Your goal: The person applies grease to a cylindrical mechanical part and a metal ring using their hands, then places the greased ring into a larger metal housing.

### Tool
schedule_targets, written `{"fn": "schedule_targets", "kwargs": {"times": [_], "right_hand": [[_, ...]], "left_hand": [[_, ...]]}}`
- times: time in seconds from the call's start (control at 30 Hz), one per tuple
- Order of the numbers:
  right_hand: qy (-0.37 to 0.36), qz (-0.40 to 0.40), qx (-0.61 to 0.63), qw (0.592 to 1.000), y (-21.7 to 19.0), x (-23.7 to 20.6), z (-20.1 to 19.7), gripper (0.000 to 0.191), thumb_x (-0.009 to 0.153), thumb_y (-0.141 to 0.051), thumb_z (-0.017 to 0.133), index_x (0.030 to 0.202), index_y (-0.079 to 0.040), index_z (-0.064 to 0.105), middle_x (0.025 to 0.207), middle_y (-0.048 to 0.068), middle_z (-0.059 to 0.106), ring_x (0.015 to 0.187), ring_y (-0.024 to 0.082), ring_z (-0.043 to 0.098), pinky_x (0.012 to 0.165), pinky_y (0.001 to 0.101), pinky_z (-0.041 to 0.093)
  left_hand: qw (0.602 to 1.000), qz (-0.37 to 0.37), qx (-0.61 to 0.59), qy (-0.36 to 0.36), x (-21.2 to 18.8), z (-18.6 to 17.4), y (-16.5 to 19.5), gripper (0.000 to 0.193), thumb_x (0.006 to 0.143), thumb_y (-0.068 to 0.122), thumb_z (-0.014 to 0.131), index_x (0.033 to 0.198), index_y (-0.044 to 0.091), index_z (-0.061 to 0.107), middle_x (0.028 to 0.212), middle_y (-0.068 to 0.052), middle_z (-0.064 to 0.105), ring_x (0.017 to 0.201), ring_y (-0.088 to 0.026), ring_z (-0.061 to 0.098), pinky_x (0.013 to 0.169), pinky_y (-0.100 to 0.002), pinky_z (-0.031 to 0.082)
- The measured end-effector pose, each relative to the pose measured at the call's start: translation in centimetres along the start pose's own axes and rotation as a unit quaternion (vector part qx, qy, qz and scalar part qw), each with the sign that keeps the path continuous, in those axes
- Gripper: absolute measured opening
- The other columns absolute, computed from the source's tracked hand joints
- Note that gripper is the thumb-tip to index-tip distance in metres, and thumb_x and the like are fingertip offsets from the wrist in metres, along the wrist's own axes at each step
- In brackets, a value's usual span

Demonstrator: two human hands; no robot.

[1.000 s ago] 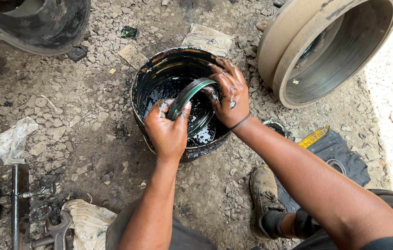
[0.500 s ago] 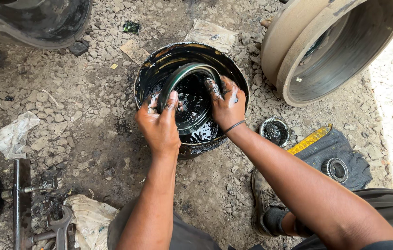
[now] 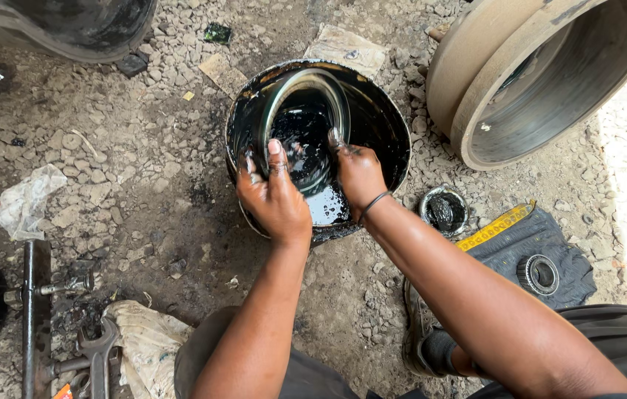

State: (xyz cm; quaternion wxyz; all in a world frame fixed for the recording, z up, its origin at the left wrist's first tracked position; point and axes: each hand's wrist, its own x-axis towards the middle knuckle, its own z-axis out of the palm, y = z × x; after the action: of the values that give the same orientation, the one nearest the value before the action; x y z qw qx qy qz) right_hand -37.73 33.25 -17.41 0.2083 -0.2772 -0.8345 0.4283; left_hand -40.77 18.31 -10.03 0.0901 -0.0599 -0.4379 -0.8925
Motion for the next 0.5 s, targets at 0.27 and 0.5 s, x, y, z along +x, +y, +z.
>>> {"fn": "schedule_targets", "kwargs": {"times": [0.27, 0.5], "right_hand": [[-0.109, 0.311, 0.444, 0.833, -8.7, -1.9, -3.0, 0.034, 0.095, -0.043, 0.066, 0.102, -0.011, 0.071, 0.083, 0.006, 0.073, 0.065, 0.020, 0.066, 0.063, 0.0376, 0.055], [-0.162, 0.316, 0.460, 0.814, -12.7, -2.5, -4.5, 0.047, 0.090, -0.052, 0.064, 0.115, -0.013, 0.063, 0.090, 0.008, 0.076, 0.075, 0.024, 0.073, 0.071, 0.0412, 0.060]], "left_hand": [[0.987, 0.067, 0.144, -0.027, -1.2, 0.6, -0.9, 0.023, 0.111, 0.026, 0.056, 0.111, 0.002, 0.056, 0.090, -0.001, 0.060, 0.081, -0.011, 0.055, 0.073, -0.029, 0.047], [0.984, 0.050, 0.163, -0.039, -0.6, 0.2, -2.0, 0.033, 0.115, 0.032, 0.051, 0.110, 0.000, 0.055, 0.094, -0.005, 0.059, 0.086, -0.014, 0.054, 0.080, -0.032, 0.048]]}}
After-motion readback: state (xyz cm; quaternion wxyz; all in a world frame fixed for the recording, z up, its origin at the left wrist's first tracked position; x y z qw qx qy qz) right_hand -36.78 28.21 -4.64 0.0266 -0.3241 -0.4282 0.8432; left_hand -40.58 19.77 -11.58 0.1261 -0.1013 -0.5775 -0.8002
